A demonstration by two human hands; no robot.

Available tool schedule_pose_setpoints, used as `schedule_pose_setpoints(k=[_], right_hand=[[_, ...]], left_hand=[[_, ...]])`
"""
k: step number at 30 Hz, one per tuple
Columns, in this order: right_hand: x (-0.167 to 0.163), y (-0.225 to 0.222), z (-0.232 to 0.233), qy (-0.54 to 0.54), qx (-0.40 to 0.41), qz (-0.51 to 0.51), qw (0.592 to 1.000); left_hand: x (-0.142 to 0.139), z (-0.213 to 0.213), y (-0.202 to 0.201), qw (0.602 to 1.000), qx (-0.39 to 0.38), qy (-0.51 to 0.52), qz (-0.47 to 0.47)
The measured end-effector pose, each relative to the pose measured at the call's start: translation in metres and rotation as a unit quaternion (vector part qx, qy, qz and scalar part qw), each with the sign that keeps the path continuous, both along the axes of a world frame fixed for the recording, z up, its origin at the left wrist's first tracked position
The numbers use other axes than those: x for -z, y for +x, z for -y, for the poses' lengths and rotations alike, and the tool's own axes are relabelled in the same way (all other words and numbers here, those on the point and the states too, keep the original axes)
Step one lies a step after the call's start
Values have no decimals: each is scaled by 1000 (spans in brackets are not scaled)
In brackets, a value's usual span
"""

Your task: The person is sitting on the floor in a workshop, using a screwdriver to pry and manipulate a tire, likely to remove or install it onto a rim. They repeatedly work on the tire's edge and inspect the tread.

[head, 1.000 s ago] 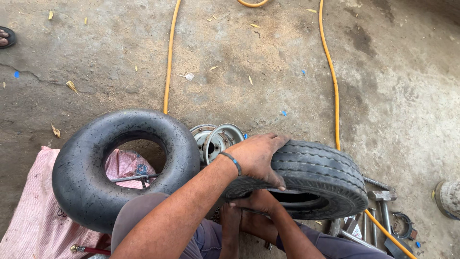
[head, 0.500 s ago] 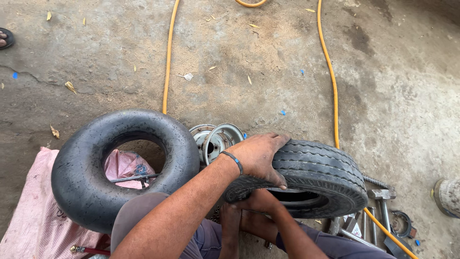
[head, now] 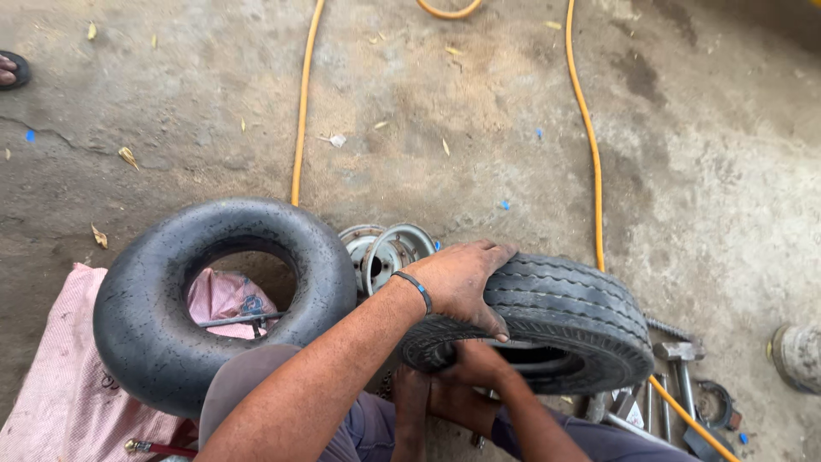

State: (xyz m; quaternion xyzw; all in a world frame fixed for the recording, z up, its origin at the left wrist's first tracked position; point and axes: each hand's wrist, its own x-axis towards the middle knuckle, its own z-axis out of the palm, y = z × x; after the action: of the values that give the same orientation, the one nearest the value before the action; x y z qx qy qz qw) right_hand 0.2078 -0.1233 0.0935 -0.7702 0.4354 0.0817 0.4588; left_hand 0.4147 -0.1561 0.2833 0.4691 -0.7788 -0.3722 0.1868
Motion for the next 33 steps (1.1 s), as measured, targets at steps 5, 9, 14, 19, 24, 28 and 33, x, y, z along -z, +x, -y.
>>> schedule_pose_setpoints(k=[5, 9, 14, 19, 24, 28, 33], right_hand=[[0, 0, 0, 154, 219, 177, 947], [1, 0, 1, 132, 110, -23, 985], [3, -2, 1, 15, -104, -286, 953], [6, -2, 0, 2, 9, 38, 999], [8, -3, 0, 290, 279, 246, 882], [8, -3, 2, 100, 116, 4, 988], [8, -3, 5, 6, -128, -220, 967]], left_hand=[[1, -1, 6, 1000, 4, -9, -26], [2, -5, 9, 1000, 0, 12, -13], [1, -10, 10, 1000, -3, 0, -18], [3, -5, 11, 1000, 4, 1, -21], [10, -1, 14, 999, 11, -10, -32], [14, 1, 14, 998, 18, -26, -52], [15, 0, 15, 998, 11, -34, -46]])
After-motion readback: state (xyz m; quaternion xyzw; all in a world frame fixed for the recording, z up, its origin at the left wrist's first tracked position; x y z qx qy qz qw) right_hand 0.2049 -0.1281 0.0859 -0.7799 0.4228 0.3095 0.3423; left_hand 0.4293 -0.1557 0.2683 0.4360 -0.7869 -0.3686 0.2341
